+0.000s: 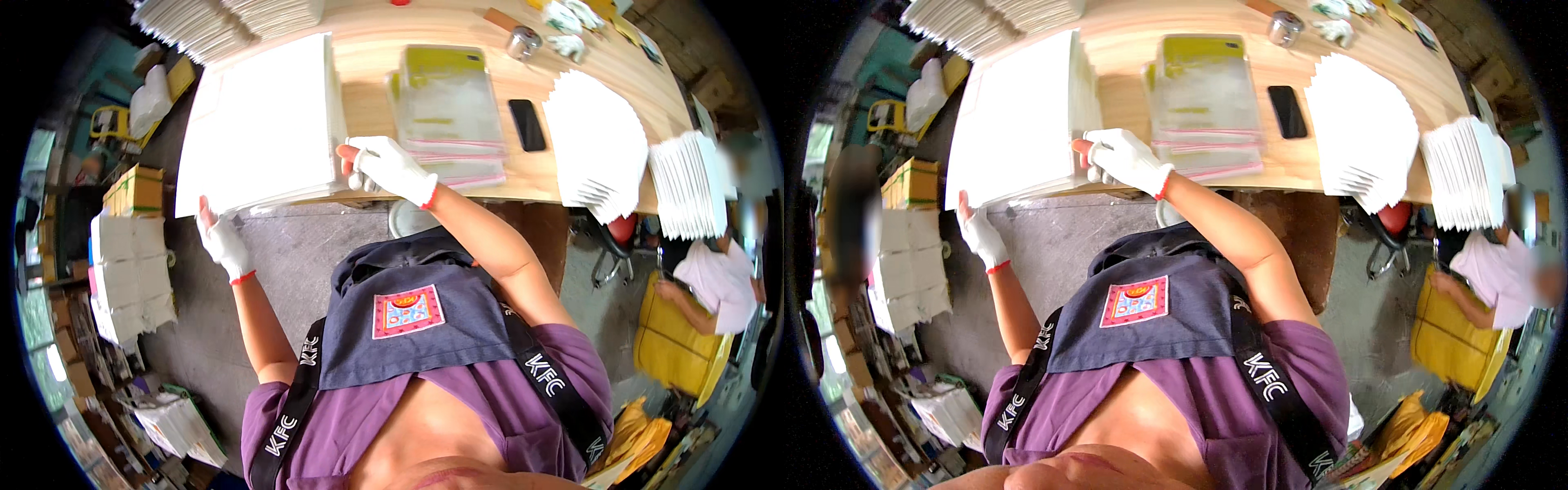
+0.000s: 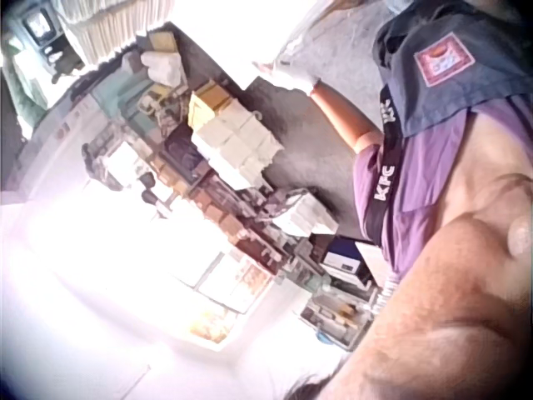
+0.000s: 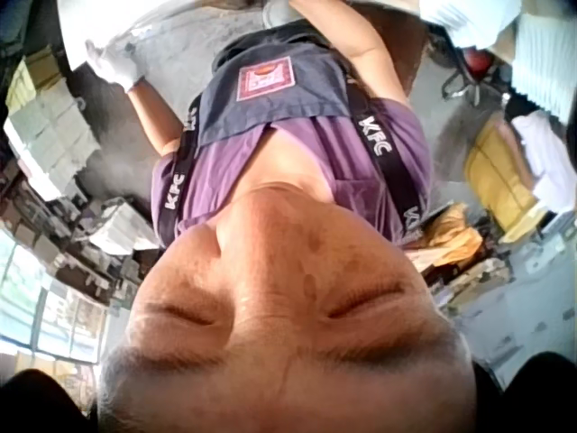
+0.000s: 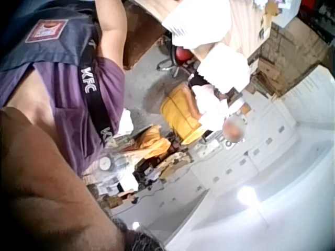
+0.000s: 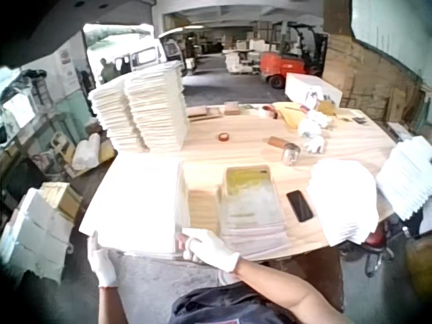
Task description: The person repeatedly picks up white sheets of paper, places them into clear plastic sleeves, and stacks the packaged items on the table. The person wears white gloves and works at a wooden table with stacks of paper and sleeves.
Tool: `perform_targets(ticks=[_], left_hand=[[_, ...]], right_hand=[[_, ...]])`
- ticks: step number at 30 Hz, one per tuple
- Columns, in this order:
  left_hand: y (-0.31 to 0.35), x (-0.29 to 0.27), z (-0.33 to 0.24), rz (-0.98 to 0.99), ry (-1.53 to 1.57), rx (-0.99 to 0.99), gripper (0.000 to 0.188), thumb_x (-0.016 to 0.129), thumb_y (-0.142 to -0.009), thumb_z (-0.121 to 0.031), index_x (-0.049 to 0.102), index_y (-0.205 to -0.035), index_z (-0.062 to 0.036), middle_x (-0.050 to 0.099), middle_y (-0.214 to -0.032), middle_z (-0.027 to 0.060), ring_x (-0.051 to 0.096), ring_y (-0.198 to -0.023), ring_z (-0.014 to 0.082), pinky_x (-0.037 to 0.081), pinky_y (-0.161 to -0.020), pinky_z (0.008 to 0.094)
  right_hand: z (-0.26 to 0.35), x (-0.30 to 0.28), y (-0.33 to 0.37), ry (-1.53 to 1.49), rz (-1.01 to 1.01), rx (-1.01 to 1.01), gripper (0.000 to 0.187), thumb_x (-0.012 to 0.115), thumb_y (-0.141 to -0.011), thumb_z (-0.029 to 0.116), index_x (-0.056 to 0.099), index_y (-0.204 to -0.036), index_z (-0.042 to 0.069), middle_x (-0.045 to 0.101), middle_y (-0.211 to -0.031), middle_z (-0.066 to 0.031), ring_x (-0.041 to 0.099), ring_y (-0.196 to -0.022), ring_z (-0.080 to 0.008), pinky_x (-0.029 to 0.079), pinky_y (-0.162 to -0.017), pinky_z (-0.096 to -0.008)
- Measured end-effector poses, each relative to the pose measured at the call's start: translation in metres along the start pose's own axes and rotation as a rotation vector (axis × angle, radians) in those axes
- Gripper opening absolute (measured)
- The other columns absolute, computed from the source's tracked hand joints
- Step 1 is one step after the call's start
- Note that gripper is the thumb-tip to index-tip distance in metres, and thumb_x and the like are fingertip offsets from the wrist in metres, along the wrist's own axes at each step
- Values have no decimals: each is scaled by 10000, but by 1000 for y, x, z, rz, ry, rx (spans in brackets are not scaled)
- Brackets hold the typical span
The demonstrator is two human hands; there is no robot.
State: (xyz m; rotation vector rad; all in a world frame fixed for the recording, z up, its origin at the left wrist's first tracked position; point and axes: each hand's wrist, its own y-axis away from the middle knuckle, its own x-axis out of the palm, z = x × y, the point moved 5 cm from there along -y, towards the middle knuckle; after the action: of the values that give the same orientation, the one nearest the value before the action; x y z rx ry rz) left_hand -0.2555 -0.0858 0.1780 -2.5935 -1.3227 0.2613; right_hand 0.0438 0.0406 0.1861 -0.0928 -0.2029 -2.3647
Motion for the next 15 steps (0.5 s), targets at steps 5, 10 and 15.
perform_targets(ticks=[5,10,15], left_hand=[[62,-30,135,-125,201,-430,422,529,-925,-311,490,-1246,-41,551,-1134,86,532,-1011,189,428,-881,344],[157,31,175,502,-69,-324,209,515,-897,-42,624,-1073,-11,644,-1019,67,584,-942,159,463,-821,291],[196,184,46,1121,-246,600,220,604,-775,-32,650,-983,-86,634,-1015,111,596,-948,313,487,-830,371]], right_hand=[[-1,-87,96,357,-432,-173,135,567,-893,173,600,-943,52,638,-836,-33,601,-686,-117,481,-612,-250],[-6,-200,237,1660,-1060,82,285,641,-765,194,601,-1040,132,618,-1042,-73,581,-945,-268,448,-833,-404],[-27,-258,290,1775,-1106,230,221,599,-805,292,590,-993,176,607,-1019,-9,566,-949,-226,444,-818,-397]])
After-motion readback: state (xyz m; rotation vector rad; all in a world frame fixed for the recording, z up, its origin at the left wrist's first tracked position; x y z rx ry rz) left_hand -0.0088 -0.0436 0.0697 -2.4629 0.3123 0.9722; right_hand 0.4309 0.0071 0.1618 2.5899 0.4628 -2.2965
